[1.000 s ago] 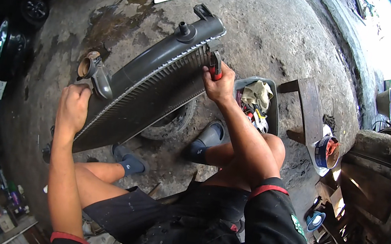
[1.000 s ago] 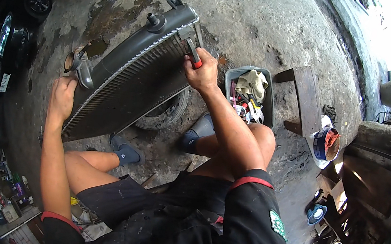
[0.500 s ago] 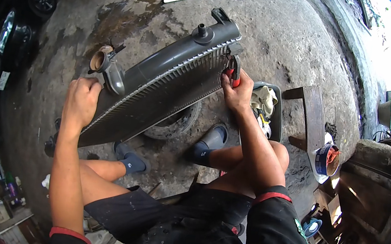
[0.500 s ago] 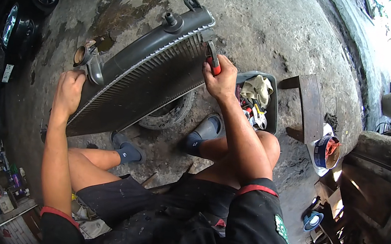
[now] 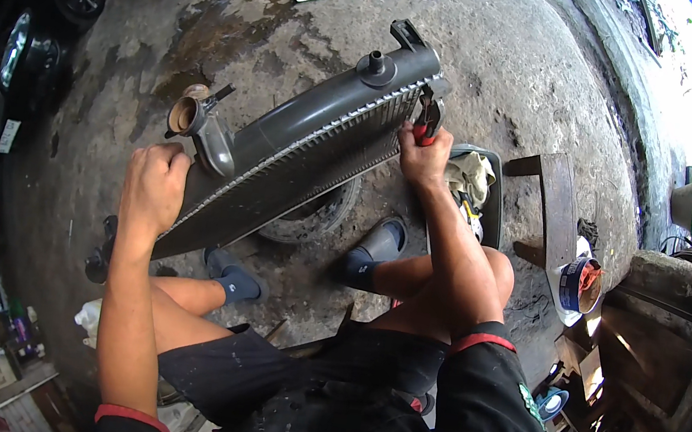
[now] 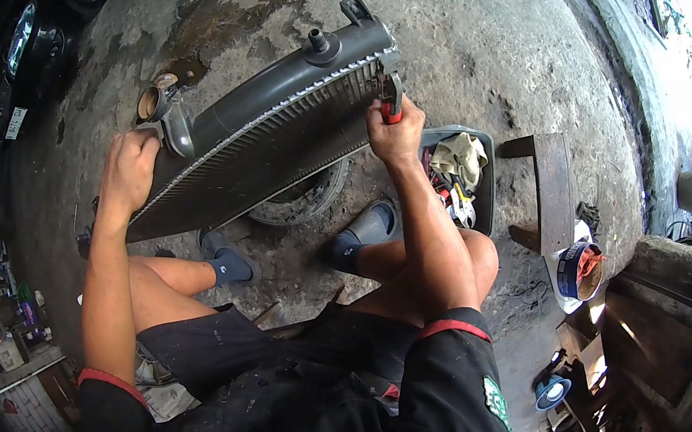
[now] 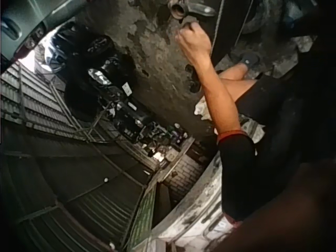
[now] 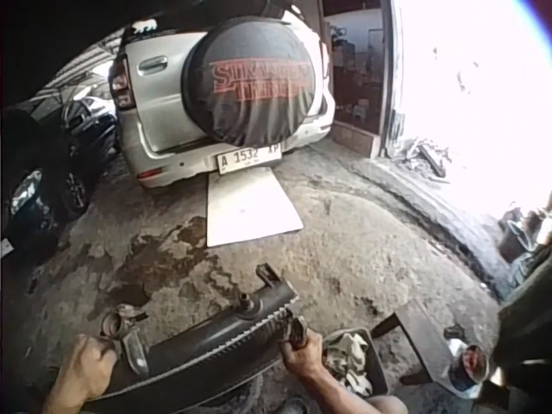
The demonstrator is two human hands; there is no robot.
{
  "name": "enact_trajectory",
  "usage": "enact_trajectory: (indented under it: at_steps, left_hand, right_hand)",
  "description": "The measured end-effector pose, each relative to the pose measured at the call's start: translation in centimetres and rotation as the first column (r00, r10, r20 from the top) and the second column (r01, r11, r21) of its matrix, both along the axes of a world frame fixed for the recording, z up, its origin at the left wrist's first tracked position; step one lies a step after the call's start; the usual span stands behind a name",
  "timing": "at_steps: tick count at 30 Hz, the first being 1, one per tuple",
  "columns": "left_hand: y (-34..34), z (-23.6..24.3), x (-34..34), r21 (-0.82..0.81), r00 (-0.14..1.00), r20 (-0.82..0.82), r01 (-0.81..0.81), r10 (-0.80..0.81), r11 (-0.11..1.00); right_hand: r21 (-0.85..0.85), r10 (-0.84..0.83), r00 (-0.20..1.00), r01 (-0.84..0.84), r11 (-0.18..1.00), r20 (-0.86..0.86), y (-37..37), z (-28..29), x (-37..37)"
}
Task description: Repairing a car radiator by crimping the metal housing tabs using pliers.
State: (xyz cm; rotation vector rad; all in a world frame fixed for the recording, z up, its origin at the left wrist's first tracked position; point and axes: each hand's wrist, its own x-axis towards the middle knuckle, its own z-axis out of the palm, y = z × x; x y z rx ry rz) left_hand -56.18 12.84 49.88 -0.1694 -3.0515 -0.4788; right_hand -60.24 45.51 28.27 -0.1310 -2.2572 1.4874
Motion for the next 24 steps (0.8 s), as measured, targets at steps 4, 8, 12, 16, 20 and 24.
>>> enact_trajectory:
  at_steps: [4, 8, 12, 16, 20, 24]
  left_hand:
    - [-0.8, -0.1, 0.2, -0.024, 1.000, 0.018, 0.003, -0.003, 1.000]
    - [-1.0, -0.9, -0.3, 0.011, 0.999, -0.018, 0.030, -0.030, 0.999]
    - [-0.5, -0.3, -0.7, 0.112, 0.999, -0.035, 0.018, -0.014, 0.994]
    - [-0.2, 0.4, 0.2, 0.061, 0.999, -0.039, 0.002, 0.001, 0.998]
    - [1.2, 0.9, 1.5, -0.019, 0.976, -0.032, 0.213, -0.214, 0.977]
    - [0.5, 0.6, 2.0, -0.007, 0.958, 0.094, 0.272, -0.270, 0.962]
  right_hand:
    - [-0.022, 0.089, 0.987, -0.087, 0.996, 0.133, 0.7, 1.1, 1.2]
    - [-0.017, 0.046, 0.985, -0.043, 0.999, 0.169, 1.1, 0.0, 0.6]
    - [-0.173, 0.143, 0.990, -0.138, 0.975, 0.018, 2.0, -2.1, 0.8]
    - [-0.212, 0.090, 0.979, -0.050, 0.976, 0.184, 3.1, -2.1, 4.7]
    - [-0.167, -0.034, 0.990, 0.056, 0.984, 0.134, 5.3, 1.2, 7.7]
    - [-0.246, 0.092, 0.989, -0.060, 0.967, 0.120, 5.3, 9.4, 13.9]
